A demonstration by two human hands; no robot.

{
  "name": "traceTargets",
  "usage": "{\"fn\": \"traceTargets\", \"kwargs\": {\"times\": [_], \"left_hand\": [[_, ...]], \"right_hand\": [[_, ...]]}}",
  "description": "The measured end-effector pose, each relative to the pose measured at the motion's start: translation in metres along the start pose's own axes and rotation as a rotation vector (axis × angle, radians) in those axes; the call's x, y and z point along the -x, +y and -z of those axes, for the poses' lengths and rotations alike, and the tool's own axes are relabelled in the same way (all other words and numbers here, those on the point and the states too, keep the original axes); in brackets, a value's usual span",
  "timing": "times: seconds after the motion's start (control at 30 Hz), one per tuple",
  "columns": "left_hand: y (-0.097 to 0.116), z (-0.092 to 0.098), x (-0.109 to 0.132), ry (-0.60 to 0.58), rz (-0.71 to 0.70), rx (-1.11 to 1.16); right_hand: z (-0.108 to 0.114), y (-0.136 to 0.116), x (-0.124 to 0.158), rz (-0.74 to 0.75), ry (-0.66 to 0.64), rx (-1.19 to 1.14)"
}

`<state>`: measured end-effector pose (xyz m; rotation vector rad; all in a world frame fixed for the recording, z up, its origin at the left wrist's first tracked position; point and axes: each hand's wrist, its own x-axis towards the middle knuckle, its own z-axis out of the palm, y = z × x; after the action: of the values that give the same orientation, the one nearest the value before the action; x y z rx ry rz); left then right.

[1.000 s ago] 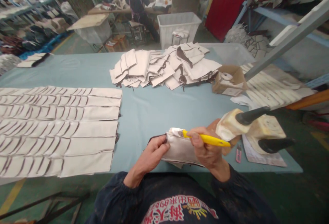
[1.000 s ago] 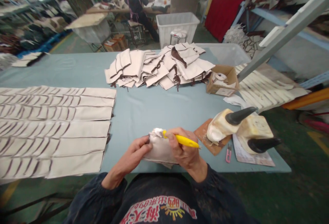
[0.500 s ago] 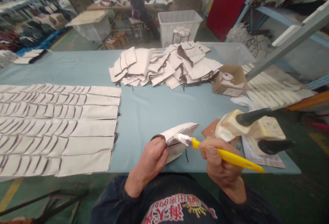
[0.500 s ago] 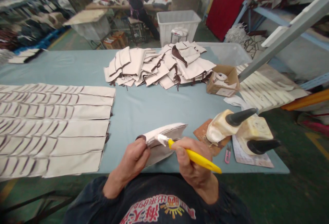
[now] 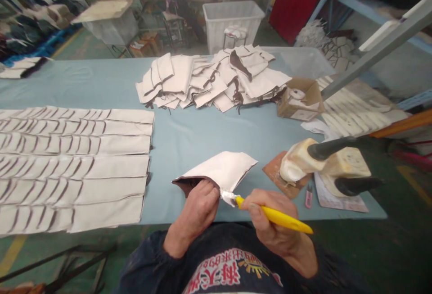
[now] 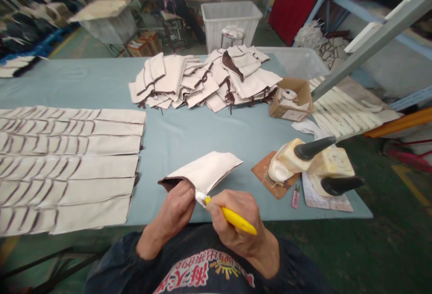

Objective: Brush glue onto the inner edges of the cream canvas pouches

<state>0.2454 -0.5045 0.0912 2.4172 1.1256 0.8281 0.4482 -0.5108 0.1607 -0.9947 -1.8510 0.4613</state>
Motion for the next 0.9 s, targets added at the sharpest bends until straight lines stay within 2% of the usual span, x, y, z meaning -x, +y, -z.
{"fn": "traceTargets", "kwargs": {"times": [0.17, 0.37, 0.53, 0.67, 0.8, 0.9], "left_hand": [[0.002, -0.004, 0.002, 0.008, 0.034, -0.005], [0.002, -0.006, 0.005, 0.023, 0.049, 0.015], [0.004, -0.005, 0.004, 0.044, 0.05, -0.013], [0.004, -0.007, 0.005, 0.045, 0.044, -0.007], [0.004, -0.008, 0.006, 0.037, 0.055, 0.004], [0.005, -0.008, 0.006, 0.022, 0.069, 0.064]], "right_hand": [[0.002, 0.008, -0.003, -0.057, 0.112, 0.097], [-0.004, -0.002, 0.001, -0.035, 0.01, -0.034], [-0.001, 0.003, 0.006, -0.132, 0.155, 0.113], [-0.003, 0.001, 0.01, -0.092, 0.061, 0.013], [-0.006, 0.004, 0.017, -0.252, 0.174, 0.007], [-0.009, 0.007, 0.021, -0.285, 0.146, -0.044]]}}
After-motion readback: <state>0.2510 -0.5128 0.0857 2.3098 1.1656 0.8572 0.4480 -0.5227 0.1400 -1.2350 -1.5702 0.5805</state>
